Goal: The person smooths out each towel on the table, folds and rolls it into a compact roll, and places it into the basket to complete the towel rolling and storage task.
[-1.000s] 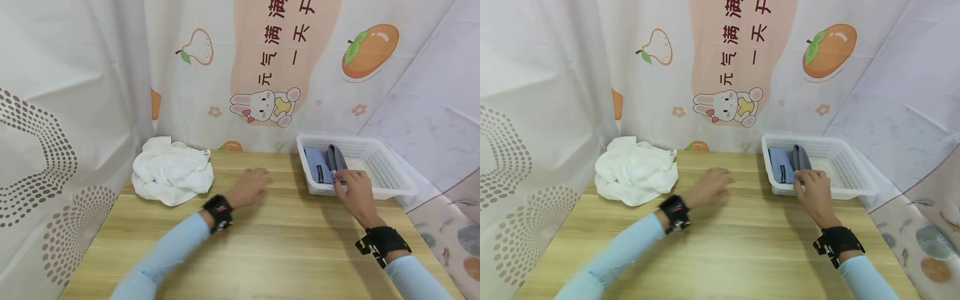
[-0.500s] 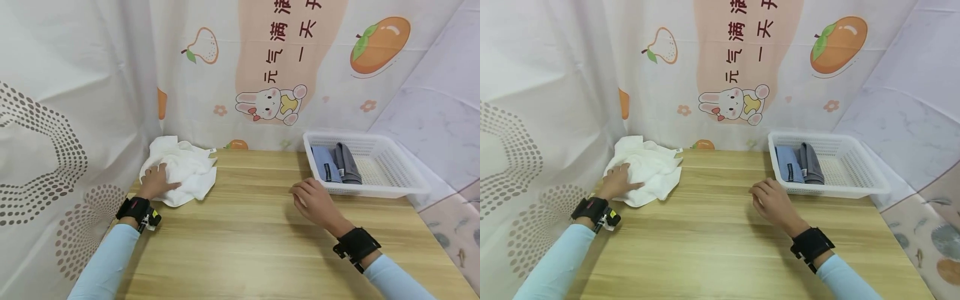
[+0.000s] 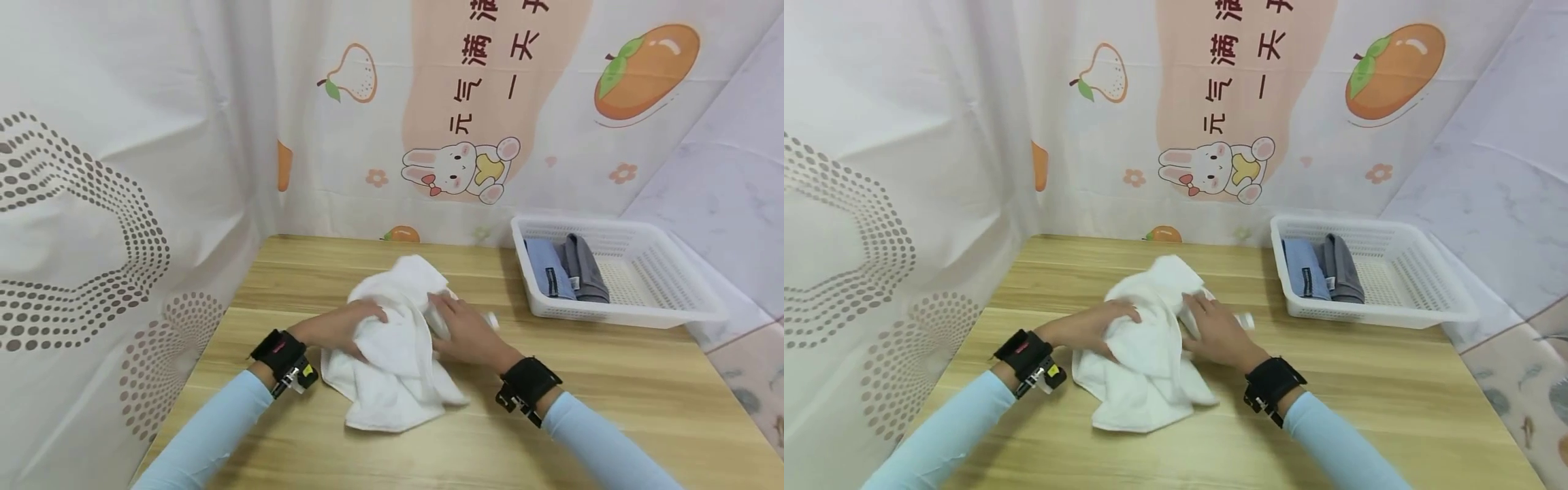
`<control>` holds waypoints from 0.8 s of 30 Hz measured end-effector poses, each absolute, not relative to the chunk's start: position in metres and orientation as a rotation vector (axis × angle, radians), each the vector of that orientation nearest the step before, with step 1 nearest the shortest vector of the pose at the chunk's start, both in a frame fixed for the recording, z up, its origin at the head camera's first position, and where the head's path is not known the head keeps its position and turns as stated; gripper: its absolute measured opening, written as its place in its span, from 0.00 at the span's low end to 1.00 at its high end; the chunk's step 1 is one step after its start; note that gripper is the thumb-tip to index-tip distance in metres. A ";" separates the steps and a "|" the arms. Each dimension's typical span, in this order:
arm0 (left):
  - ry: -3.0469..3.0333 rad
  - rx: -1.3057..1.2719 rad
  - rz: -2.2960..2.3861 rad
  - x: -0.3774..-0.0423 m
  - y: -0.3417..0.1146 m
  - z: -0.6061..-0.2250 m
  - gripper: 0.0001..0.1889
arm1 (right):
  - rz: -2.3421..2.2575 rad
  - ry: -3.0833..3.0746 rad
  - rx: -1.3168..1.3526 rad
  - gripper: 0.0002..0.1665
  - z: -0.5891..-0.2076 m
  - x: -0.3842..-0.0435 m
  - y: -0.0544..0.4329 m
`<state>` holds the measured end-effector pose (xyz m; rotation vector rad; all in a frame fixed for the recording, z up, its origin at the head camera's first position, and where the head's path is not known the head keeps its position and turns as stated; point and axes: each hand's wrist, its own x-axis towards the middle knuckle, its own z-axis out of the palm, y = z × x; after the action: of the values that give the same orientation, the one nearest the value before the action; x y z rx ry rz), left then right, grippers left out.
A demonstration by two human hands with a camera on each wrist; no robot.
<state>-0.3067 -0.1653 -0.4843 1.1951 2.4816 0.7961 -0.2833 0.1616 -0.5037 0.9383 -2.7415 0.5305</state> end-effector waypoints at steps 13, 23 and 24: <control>2.721 0.808 0.957 -0.309 -0.157 -0.493 0.50 | 0.491 -2.697 0.837 0.11 -0.496 -0.290 0.161; 3.068 0.837 0.868 -0.313 -0.154 -0.467 0.26 | 0.603 -2.519 0.756 0.06 -0.470 -0.302 0.165; 3.126 0.803 0.889 -0.314 -0.157 -0.460 0.22 | 0.727 -2.529 0.700 0.06 -0.459 -0.303 0.166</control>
<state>-0.3145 -0.1568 -0.4603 0.8026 3.1265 0.8888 -0.3032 0.1663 -0.4593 0.6996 -2.5291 0.7269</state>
